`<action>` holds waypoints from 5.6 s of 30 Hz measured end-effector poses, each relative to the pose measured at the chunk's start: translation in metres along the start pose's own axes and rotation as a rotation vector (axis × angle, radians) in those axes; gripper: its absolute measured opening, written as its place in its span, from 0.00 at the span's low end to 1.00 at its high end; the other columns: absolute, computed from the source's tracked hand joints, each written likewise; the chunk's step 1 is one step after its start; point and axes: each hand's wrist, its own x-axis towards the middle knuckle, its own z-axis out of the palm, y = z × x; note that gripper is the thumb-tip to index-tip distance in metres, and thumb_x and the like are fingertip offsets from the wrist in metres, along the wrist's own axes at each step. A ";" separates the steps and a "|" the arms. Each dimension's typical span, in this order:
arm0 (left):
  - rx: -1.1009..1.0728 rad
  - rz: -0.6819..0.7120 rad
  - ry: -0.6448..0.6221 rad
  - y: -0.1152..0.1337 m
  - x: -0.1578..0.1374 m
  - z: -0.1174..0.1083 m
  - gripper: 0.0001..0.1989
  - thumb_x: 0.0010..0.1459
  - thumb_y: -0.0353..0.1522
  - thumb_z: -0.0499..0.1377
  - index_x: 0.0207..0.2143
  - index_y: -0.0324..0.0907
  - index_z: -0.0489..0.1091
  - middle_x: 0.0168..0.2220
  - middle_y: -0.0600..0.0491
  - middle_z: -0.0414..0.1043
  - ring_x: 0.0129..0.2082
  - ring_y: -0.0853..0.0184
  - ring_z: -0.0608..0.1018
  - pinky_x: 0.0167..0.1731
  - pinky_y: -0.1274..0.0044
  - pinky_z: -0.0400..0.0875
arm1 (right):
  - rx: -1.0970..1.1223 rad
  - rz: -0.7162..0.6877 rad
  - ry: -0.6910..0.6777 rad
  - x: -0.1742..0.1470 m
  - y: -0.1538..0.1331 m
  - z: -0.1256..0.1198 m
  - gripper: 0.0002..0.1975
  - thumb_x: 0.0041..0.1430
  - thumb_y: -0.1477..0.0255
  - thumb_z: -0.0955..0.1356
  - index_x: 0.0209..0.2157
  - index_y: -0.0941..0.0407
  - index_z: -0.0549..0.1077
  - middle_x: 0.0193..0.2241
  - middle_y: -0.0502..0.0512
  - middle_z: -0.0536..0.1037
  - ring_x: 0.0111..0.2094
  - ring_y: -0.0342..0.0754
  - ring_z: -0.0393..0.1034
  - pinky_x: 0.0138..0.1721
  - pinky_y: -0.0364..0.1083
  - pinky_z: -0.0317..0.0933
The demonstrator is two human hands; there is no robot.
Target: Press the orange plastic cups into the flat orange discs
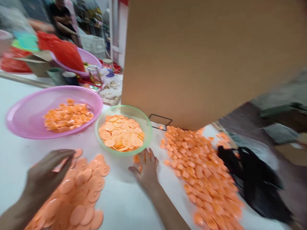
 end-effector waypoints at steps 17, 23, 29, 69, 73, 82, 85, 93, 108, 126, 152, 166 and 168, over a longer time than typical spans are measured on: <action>-0.020 -0.295 -0.031 -0.037 -0.022 -0.021 0.10 0.58 0.38 0.57 0.36 0.44 0.76 0.35 0.53 0.80 0.35 0.66 0.80 0.36 0.77 0.77 | 0.435 -0.534 0.222 0.006 -0.110 -0.033 0.19 0.60 0.74 0.67 0.53 0.55 0.65 0.38 0.60 0.75 0.44 0.57 0.70 0.44 0.59 0.68; 0.095 -0.068 -0.135 -0.030 -0.051 -0.016 0.12 0.62 0.37 0.55 0.42 0.44 0.75 0.42 0.50 0.79 0.46 0.62 0.77 0.49 0.69 0.72 | 0.532 -0.585 0.115 0.208 -0.240 -0.044 0.21 0.65 0.58 0.64 0.47 0.62 0.68 0.45 0.62 0.72 0.56 0.58 0.60 0.59 0.61 0.51; 0.352 0.179 -0.487 -0.020 -0.078 0.009 0.31 0.58 0.49 0.56 0.62 0.49 0.61 0.65 0.44 0.58 0.66 0.46 0.55 0.62 0.47 0.42 | 0.589 -0.571 -0.003 0.198 -0.225 -0.049 0.20 0.67 0.65 0.63 0.55 0.61 0.63 0.52 0.60 0.69 0.59 0.54 0.59 0.60 0.58 0.51; 0.138 0.591 -0.594 0.089 -0.096 0.111 0.26 0.63 0.40 0.54 0.63 0.49 0.58 0.64 0.44 0.59 0.66 0.49 0.55 0.61 0.48 0.40 | 0.231 0.060 0.040 -0.048 0.047 -0.051 0.19 0.61 0.81 0.61 0.50 0.55 0.74 0.48 0.59 0.75 0.49 0.54 0.64 0.52 0.55 0.62; 0.026 0.451 -0.536 0.105 -0.064 0.125 0.17 0.64 0.27 0.49 0.53 0.42 0.68 0.53 0.44 0.71 0.56 0.56 0.67 0.55 0.60 0.60 | 0.081 0.222 0.077 -0.030 0.083 -0.043 0.16 0.57 0.82 0.63 0.45 0.58 0.76 0.43 0.63 0.75 0.47 0.58 0.64 0.50 0.56 0.63; -0.110 0.427 -0.729 0.139 -0.059 0.145 0.13 0.64 0.26 0.48 0.39 0.39 0.73 0.35 0.47 0.73 0.36 0.63 0.73 0.36 0.72 0.67 | 0.439 0.375 0.094 -0.053 0.090 -0.048 0.12 0.55 0.74 0.66 0.41 0.56 0.76 0.39 0.58 0.77 0.38 0.51 0.71 0.43 0.50 0.68; -0.120 0.294 -0.739 0.144 -0.054 0.157 0.16 0.64 0.27 0.46 0.41 0.40 0.74 0.31 0.50 0.73 0.31 0.65 0.73 0.32 0.75 0.65 | 0.605 0.453 0.072 -0.060 0.089 -0.054 0.14 0.54 0.72 0.66 0.42 0.56 0.76 0.42 0.57 0.77 0.36 0.48 0.72 0.39 0.48 0.69; -0.138 0.141 -0.734 0.169 -0.051 0.165 0.14 0.62 0.28 0.48 0.35 0.41 0.74 0.35 0.50 0.70 0.33 0.67 0.73 0.31 0.77 0.63 | 0.591 0.478 0.079 -0.074 0.084 -0.058 0.14 0.50 0.70 0.70 0.40 0.53 0.77 0.37 0.55 0.77 0.29 0.47 0.69 0.37 0.49 0.68; -0.276 -0.026 -0.876 0.182 -0.076 0.168 0.07 0.58 0.26 0.52 0.29 0.41 0.69 0.33 0.54 0.64 0.30 0.71 0.70 0.30 0.78 0.60 | 0.870 0.825 -0.169 -0.063 0.060 -0.058 0.04 0.46 0.70 0.66 0.26 0.56 0.70 0.15 0.45 0.71 0.14 0.41 0.63 0.13 0.38 0.53; -0.554 -0.445 -0.899 0.196 -0.065 0.191 0.10 0.48 0.24 0.53 0.29 0.38 0.74 0.19 0.56 0.70 0.18 0.72 0.70 0.20 0.81 0.62 | 0.700 0.592 -0.180 -0.063 0.048 -0.032 0.09 0.49 0.67 0.64 0.18 0.52 0.64 0.10 0.45 0.66 0.14 0.44 0.61 0.15 0.40 0.51; -0.808 -0.423 -0.730 0.173 -0.090 0.159 0.16 0.58 0.34 0.55 0.48 0.42 0.71 0.29 0.55 0.75 0.24 0.70 0.75 0.27 0.78 0.72 | 0.622 0.536 -0.017 -0.077 0.057 -0.066 0.09 0.57 0.68 0.65 0.37 0.55 0.76 0.25 0.51 0.76 0.26 0.46 0.70 0.31 0.44 0.64; -0.936 -0.362 -0.843 0.197 -0.074 0.141 0.18 0.57 0.33 0.57 0.50 0.43 0.73 0.47 0.49 0.76 0.43 0.64 0.79 0.44 0.71 0.77 | 1.383 0.668 -0.012 -0.084 0.003 -0.075 0.11 0.56 0.68 0.69 0.42 0.54 0.74 0.35 0.53 0.77 0.33 0.47 0.72 0.33 0.46 0.70; -0.982 -0.395 -0.871 0.200 -0.076 0.140 0.19 0.58 0.34 0.57 0.52 0.43 0.72 0.48 0.50 0.76 0.45 0.63 0.79 0.47 0.69 0.76 | 1.291 0.663 0.061 -0.084 0.001 -0.072 0.09 0.57 0.70 0.67 0.40 0.55 0.74 0.35 0.53 0.77 0.34 0.47 0.72 0.34 0.46 0.69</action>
